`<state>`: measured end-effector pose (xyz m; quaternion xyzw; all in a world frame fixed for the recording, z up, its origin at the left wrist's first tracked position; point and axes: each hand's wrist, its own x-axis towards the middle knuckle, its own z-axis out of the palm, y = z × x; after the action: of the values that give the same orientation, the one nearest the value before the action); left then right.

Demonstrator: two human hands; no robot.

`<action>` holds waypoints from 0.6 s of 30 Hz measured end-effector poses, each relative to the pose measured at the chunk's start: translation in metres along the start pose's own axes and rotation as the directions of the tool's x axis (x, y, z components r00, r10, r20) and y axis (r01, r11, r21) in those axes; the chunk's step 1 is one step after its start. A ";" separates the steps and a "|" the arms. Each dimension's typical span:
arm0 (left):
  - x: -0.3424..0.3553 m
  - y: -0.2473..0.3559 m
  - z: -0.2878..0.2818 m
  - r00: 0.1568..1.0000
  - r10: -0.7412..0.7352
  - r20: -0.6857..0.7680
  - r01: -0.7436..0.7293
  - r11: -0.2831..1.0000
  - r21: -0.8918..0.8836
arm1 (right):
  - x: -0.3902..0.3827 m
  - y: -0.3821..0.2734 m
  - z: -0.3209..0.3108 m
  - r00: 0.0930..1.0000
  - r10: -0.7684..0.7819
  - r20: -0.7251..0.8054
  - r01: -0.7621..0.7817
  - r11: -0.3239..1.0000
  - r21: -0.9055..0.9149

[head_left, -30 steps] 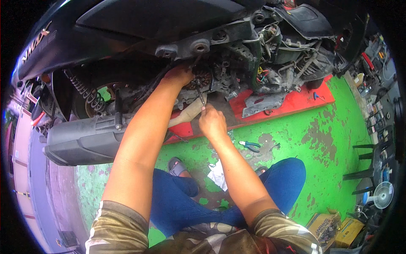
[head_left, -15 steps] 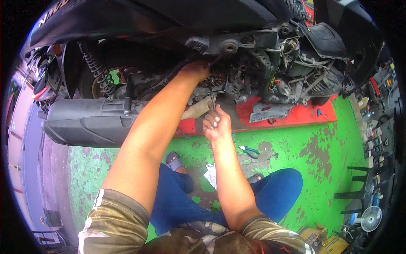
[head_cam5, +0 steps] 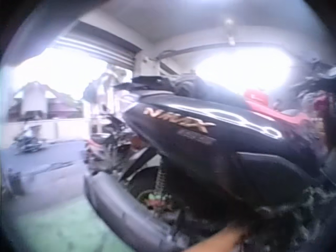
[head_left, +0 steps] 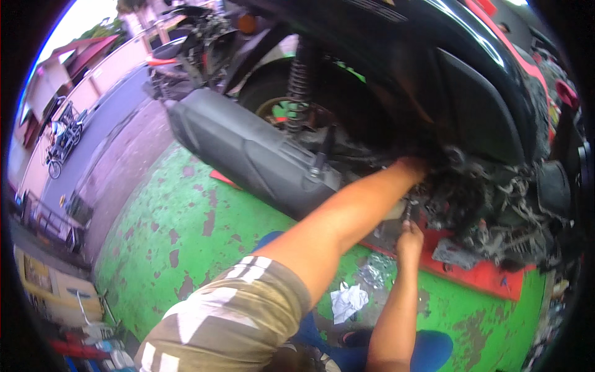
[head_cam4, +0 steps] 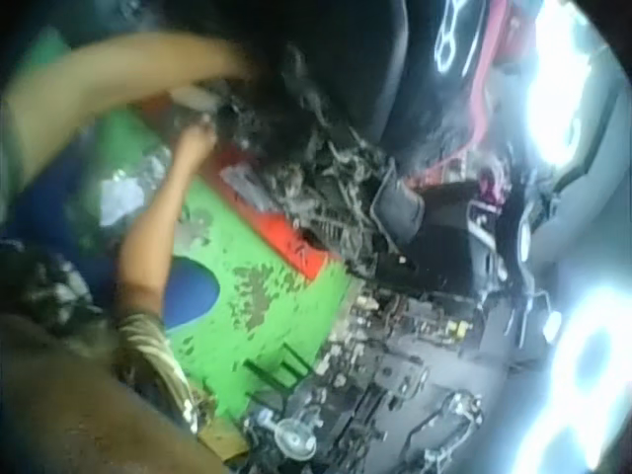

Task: Repairing wiring and engine components on the side of a motorcycle.

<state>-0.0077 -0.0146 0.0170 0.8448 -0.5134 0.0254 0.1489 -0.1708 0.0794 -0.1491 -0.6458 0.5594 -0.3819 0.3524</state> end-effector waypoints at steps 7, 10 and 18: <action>-0.001 -0.017 -0.004 0.991 -0.132 -0.035 0.133 0.991 0.027 | -0.030 -0.069 -0.008 0.776 0.334 0.536 -0.619 0.238 0.748; -0.014 -0.025 -0.007 0.991 -0.132 -0.032 0.132 0.991 0.015 | -0.027 -0.045 -0.008 0.691 -0.021 0.723 -0.698 -0.281 0.659; -0.019 -0.016 -0.035 0.999 -0.011 0.037 0.013 0.999 -0.040 | -0.022 -0.074 -0.018 0.986 0.100 0.136 -0.089 0.992 -0.089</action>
<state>0.0010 0.0183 0.0426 0.8450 -0.5114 -0.0015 0.1563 -0.1553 0.1096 -0.0779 -0.6579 0.5785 -0.2948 0.3816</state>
